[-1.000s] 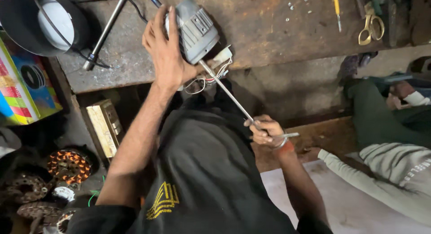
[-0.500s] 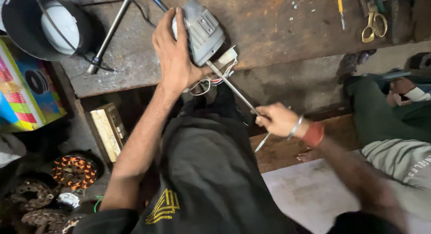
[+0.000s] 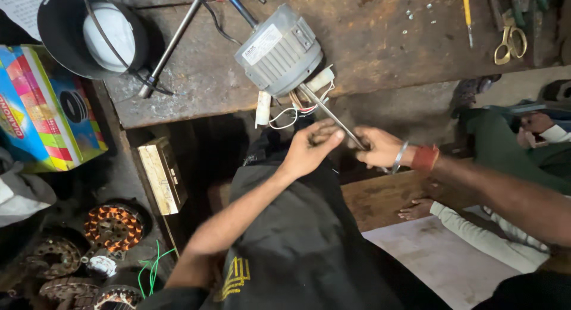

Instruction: The person disassembles a small electric motor using a screwdriver and a T-handle wrench, removes the end cap, and then reassembles it by tightening the bolts. The person also briefly picks up a hammer from a drawer.

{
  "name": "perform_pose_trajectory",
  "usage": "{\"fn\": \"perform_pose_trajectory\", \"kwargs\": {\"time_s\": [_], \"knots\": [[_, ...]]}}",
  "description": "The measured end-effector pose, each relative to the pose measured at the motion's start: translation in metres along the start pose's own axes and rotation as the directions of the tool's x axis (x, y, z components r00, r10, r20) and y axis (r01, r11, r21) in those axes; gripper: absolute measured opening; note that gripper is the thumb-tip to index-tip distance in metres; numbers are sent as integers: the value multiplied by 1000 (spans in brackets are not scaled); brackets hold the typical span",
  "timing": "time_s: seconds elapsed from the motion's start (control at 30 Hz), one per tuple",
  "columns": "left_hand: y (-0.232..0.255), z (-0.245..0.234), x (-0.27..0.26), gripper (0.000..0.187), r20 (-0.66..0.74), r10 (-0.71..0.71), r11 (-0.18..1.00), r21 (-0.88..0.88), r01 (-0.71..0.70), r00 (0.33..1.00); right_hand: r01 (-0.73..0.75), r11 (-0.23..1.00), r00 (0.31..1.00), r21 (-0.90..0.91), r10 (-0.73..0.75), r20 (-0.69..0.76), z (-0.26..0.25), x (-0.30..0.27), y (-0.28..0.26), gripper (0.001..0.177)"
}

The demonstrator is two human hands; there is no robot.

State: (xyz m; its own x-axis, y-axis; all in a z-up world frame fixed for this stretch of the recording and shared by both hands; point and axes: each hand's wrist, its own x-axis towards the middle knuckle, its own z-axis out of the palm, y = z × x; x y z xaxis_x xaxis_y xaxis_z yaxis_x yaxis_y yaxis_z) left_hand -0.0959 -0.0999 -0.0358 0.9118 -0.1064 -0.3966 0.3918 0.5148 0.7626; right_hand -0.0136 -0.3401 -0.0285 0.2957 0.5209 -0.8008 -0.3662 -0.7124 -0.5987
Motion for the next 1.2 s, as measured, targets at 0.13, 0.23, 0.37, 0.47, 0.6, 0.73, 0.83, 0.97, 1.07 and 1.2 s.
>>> {"fn": "perform_pose_trajectory", "kwargs": {"time_s": [0.13,0.23,0.37,0.47,0.6,0.73,0.83,0.97,1.07,1.2], "knots": [[-8,1,17,38,-48,-50,999,-19,49,998,88,979,938,185,-144,315,-3,4,-5,36],[2,-6,30,43,58,-144,986,-79,149,988,148,974,982,-169,-125,140,-5,-8,-22,32],[7,-18,28,60,246,3,989,-143,34,969,-64,930,981,-362,-9,-195,8,-13,-41,40],[-6,-8,22,50,75,82,974,204,-95,994,-168,979,979,113,180,-99,18,-7,-45,41],[-13,-3,22,36,53,-20,995,-101,25,998,23,996,961,88,-46,272,12,3,-43,39],[-1,-19,22,69,258,-77,878,-440,188,963,34,977,949,208,-97,301,-7,-2,-43,45],[7,-16,25,77,274,85,951,-308,4,958,52,984,998,-170,-48,27,-14,-7,-49,43],[25,-6,19,56,105,64,996,48,-69,992,-142,959,978,-247,98,-183,-4,1,-53,54],[62,-25,-1,44,-57,194,680,727,-92,979,-182,973,981,-140,171,-90,-1,13,-49,51],[125,-71,18,103,216,758,32,930,-366,615,110,991,937,71,-127,326,-11,22,-39,43]]}}
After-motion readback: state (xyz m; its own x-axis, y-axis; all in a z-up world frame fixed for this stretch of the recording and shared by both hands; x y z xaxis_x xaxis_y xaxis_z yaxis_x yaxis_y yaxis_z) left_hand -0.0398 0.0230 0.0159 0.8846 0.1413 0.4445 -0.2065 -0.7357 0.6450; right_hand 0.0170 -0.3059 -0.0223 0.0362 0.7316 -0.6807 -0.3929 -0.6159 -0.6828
